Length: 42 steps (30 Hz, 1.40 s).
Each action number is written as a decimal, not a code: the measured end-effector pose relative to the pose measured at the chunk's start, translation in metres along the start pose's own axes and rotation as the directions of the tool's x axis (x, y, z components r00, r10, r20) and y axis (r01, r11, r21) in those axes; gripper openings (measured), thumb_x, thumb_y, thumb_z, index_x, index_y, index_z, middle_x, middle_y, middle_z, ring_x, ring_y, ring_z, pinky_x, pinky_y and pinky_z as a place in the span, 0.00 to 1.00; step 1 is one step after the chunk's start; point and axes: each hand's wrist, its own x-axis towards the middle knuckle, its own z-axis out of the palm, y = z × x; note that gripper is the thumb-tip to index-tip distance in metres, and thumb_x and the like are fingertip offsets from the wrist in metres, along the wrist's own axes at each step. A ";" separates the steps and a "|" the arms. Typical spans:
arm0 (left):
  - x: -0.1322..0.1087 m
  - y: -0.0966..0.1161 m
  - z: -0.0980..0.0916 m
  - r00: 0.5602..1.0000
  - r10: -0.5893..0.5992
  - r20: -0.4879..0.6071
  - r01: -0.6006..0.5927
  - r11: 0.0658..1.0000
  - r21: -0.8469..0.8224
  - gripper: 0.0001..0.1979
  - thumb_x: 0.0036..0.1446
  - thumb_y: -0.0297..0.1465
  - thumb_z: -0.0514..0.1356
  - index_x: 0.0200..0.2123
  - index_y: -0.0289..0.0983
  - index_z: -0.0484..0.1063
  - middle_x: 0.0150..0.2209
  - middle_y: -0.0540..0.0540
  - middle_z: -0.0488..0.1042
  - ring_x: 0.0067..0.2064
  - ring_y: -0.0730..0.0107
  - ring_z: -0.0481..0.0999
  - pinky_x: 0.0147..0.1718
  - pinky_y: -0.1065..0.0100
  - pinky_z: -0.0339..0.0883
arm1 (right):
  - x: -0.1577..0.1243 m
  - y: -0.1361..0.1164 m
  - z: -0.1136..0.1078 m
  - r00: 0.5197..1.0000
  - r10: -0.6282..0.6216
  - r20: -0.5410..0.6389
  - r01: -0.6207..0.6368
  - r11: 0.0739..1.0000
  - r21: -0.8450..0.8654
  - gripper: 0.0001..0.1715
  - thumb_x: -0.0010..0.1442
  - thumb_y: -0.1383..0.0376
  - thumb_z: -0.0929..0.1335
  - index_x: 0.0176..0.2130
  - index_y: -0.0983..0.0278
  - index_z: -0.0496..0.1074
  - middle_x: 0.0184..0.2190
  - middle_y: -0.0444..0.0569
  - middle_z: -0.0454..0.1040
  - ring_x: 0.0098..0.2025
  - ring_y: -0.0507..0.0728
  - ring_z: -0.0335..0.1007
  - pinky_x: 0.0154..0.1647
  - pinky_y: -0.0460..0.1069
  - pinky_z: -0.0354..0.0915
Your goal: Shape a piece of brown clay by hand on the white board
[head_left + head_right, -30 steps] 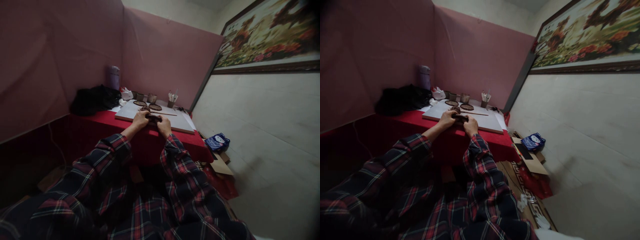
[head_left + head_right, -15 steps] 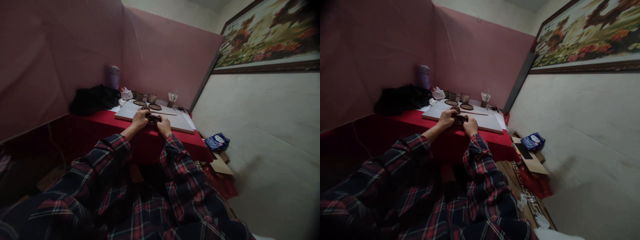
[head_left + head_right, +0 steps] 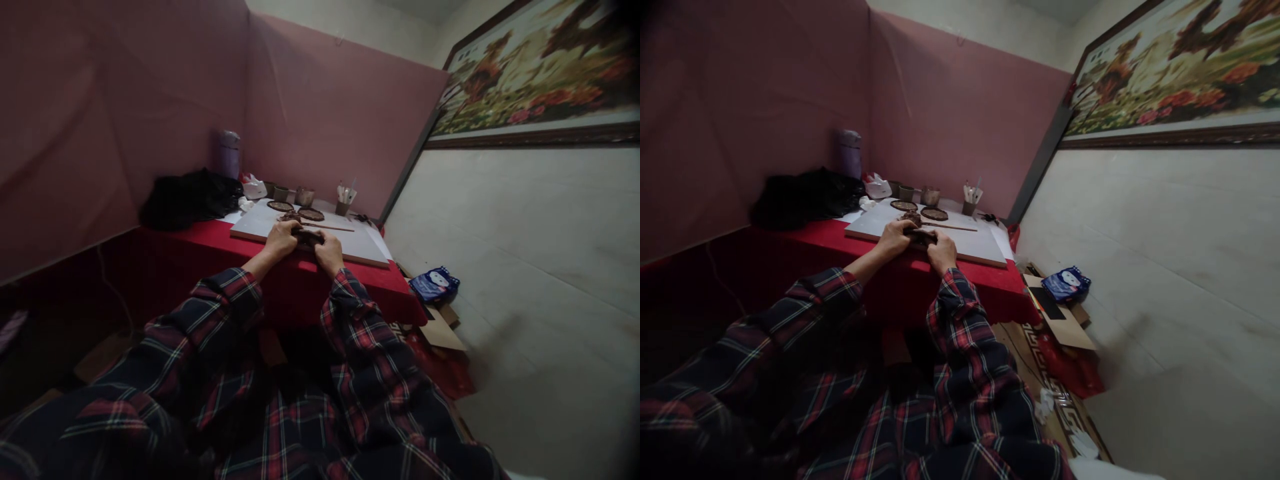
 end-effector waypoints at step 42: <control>0.005 -0.004 0.003 1.000 -0.016 0.013 0.017 0.997 -0.071 0.13 0.47 0.23 0.58 0.35 0.34 0.79 0.34 0.44 0.79 0.36 0.65 0.75 0.38 0.68 0.67 | 0.012 0.009 0.005 0.997 -0.074 -0.031 0.078 0.984 0.161 0.14 0.54 0.68 0.65 0.40 0.63 0.76 0.37 0.46 0.79 0.41 0.56 0.73 0.46 0.49 0.66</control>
